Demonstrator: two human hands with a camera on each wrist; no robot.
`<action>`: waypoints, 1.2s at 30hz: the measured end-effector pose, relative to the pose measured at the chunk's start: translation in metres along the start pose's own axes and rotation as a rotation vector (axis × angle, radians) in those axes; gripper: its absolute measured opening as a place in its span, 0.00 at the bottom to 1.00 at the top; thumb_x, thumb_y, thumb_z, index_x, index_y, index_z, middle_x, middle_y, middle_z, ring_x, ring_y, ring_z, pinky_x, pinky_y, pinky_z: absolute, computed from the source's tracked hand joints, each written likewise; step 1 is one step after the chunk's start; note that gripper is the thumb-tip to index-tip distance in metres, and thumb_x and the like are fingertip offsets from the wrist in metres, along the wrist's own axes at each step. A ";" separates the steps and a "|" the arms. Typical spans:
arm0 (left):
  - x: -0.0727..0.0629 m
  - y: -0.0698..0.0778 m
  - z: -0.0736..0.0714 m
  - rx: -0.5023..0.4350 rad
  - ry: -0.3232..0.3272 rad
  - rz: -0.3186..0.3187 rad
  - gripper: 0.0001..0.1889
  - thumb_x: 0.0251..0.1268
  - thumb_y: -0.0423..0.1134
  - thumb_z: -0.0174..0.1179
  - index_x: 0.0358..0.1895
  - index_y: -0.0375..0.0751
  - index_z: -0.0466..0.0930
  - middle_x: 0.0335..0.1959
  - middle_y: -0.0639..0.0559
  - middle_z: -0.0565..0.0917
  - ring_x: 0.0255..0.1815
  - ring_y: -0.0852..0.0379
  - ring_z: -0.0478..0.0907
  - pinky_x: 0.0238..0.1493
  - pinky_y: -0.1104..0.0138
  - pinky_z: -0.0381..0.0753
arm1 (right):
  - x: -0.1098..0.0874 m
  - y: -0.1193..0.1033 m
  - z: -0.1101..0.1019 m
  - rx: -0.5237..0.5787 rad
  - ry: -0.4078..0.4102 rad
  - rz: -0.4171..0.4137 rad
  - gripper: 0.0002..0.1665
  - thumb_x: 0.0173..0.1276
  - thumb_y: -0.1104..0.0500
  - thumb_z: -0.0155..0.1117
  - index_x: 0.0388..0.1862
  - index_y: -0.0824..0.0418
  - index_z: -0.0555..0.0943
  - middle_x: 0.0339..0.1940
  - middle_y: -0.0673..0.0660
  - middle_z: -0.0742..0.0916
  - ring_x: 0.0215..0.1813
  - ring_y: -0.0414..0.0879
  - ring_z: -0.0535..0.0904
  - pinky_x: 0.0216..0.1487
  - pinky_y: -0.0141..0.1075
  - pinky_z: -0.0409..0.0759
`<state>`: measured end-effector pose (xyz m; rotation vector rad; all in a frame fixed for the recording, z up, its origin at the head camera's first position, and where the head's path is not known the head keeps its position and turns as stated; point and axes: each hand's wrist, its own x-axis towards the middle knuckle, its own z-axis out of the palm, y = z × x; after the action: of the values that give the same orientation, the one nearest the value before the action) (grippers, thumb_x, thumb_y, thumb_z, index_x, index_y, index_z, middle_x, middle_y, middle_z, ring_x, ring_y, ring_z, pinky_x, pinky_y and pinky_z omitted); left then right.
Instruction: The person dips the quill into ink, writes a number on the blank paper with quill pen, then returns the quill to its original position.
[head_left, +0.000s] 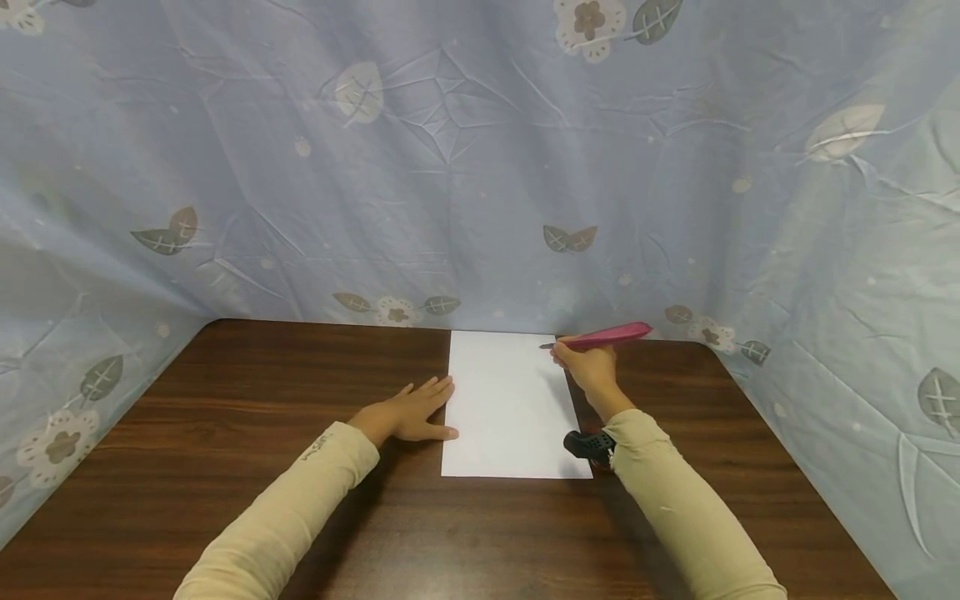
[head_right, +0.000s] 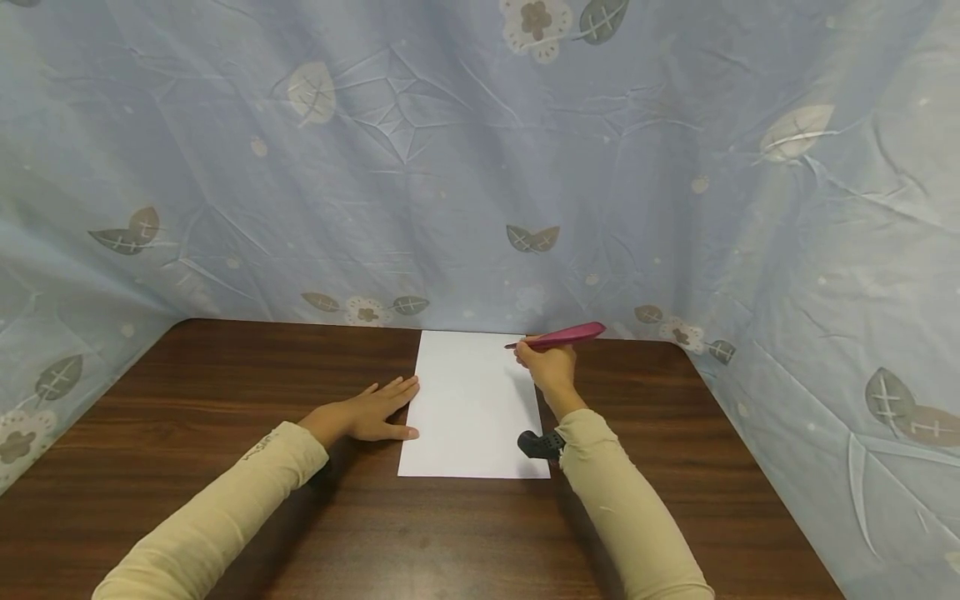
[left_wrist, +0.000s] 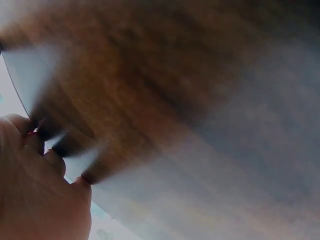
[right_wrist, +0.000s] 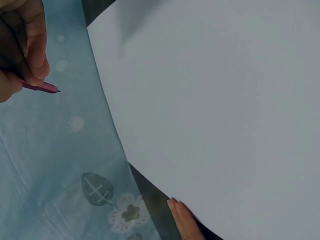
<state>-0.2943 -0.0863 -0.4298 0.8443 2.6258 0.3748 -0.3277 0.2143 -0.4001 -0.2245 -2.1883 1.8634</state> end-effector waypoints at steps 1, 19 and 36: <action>0.000 0.000 0.000 -0.001 0.002 0.001 0.46 0.68 0.62 0.49 0.77 0.36 0.42 0.79 0.43 0.41 0.78 0.43 0.37 0.74 0.43 0.38 | 0.000 0.001 0.002 -0.004 0.003 0.005 0.15 0.61 0.66 0.67 0.45 0.76 0.81 0.29 0.58 0.89 0.24 0.35 0.84 0.33 0.28 0.83; 0.001 -0.002 0.002 0.001 0.010 0.006 0.46 0.68 0.62 0.50 0.77 0.36 0.42 0.79 0.44 0.42 0.78 0.43 0.37 0.74 0.44 0.38 | -0.001 0.022 0.033 -0.216 0.087 -0.001 0.11 0.57 0.61 0.69 0.37 0.66 0.85 0.27 0.57 0.88 0.23 0.36 0.81 0.31 0.26 0.80; -0.002 0.002 0.000 -0.020 0.006 0.013 0.45 0.69 0.60 0.50 0.76 0.35 0.42 0.78 0.42 0.42 0.78 0.42 0.37 0.74 0.43 0.38 | -0.006 0.028 0.038 -0.389 0.147 0.044 0.14 0.56 0.58 0.67 0.39 0.65 0.85 0.37 0.64 0.86 0.42 0.55 0.76 0.51 0.46 0.75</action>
<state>-0.2920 -0.0863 -0.4286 0.8560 2.6185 0.4064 -0.3341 0.1814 -0.4334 -0.4696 -2.4363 1.3742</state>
